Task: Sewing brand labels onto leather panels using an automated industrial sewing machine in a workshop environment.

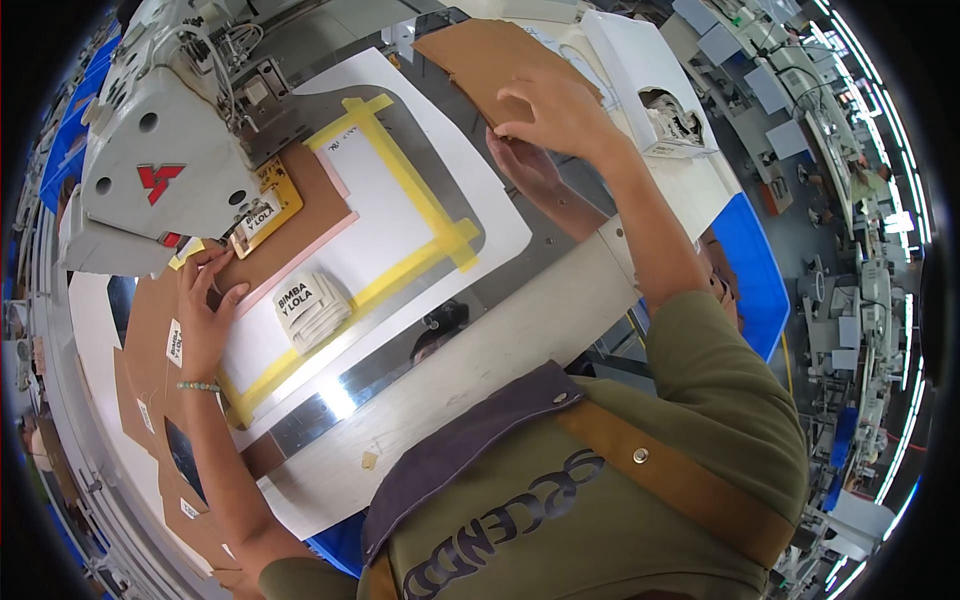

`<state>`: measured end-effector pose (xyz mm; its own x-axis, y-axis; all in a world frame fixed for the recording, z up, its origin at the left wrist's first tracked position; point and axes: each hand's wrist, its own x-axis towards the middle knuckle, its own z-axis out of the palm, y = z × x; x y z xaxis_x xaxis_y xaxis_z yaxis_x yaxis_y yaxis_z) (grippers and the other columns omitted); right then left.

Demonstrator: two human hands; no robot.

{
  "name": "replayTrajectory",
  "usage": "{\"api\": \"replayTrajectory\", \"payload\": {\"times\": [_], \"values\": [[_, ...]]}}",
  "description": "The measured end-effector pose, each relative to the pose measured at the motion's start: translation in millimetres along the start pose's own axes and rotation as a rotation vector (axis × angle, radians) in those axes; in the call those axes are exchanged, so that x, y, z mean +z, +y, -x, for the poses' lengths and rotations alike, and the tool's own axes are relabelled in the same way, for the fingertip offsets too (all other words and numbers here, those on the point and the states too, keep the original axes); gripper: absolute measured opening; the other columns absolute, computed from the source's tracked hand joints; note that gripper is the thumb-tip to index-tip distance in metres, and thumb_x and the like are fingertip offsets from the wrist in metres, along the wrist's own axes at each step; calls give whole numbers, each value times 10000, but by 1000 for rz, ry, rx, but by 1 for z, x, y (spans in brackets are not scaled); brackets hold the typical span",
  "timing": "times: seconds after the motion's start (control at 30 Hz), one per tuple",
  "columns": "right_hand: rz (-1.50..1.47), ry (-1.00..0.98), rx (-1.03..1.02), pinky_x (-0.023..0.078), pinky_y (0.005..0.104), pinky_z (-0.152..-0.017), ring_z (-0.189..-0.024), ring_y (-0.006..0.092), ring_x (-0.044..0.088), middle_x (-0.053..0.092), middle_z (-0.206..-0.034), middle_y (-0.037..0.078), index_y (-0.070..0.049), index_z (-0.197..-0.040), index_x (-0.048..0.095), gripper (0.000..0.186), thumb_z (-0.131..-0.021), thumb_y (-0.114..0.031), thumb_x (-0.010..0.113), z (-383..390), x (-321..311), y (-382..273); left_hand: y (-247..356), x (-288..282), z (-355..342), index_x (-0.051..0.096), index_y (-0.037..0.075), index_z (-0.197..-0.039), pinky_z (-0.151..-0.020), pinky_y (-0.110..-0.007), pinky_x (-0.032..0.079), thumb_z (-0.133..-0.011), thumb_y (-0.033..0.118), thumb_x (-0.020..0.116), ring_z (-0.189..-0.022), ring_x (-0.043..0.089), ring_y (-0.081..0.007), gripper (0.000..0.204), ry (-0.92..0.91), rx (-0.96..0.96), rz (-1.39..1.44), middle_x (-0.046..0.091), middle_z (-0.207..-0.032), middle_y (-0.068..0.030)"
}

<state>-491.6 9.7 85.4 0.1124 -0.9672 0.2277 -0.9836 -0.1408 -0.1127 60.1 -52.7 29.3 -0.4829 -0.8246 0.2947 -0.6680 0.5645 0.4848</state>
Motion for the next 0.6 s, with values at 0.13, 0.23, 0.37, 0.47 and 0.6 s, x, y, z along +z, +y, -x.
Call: {"api": "replayTrajectory", "payload": {"times": [0.13,0.23,0.37,0.47,0.6], "values": [[-45,93,-14,571,441,-895,-1099,314,715,745,-1113,86,-73,-1041,785,284,-926,-332,774,15,13,5,11,13,-5,752,19,-1207,-996,-401,534,-863,29,835,-1166,656,-307,354,-24,31,35,689,-1235,-114],[-137,70,37,567,445,-865,-1024,331,725,757,-1051,84,-57,-1048,790,252,-952,-286,747,12,17,15,22,25,-10,723,-1,-1134,-854,-374,543,-917,-17,768,-982,685,-276,221,48,163,12,687,-1132,-116],[-202,106,32,562,434,-846,-970,344,728,765,-1006,97,-32,-1058,784,242,-978,-251,719,6,18,22,31,26,-13,643,-10,-1022,-811,-428,540,-960,-57,689,-935,665,-376,90,30,170,-36,669,-1066,-160],[-308,105,93,558,472,-828,-957,363,715,749,-996,125,-63,-975,776,200,-976,-238,681,2,20,27,35,17,-2,594,-5,-1020,-807,-476,529,-988,-61,639,-946,654,-411,78,-62,191,-160,648,-1040,-170],[-315,350,60,557,444,-834,-964,366,714,744,-1016,137,-39,-1055,760,188,-1031,-195,658,-3,19,20,7,-13,40,575,-2,-1036,-821,-511,517,-1018,-33,604,-954,645,-438,47,-50,84,-303,630,-1019,-182]]}}
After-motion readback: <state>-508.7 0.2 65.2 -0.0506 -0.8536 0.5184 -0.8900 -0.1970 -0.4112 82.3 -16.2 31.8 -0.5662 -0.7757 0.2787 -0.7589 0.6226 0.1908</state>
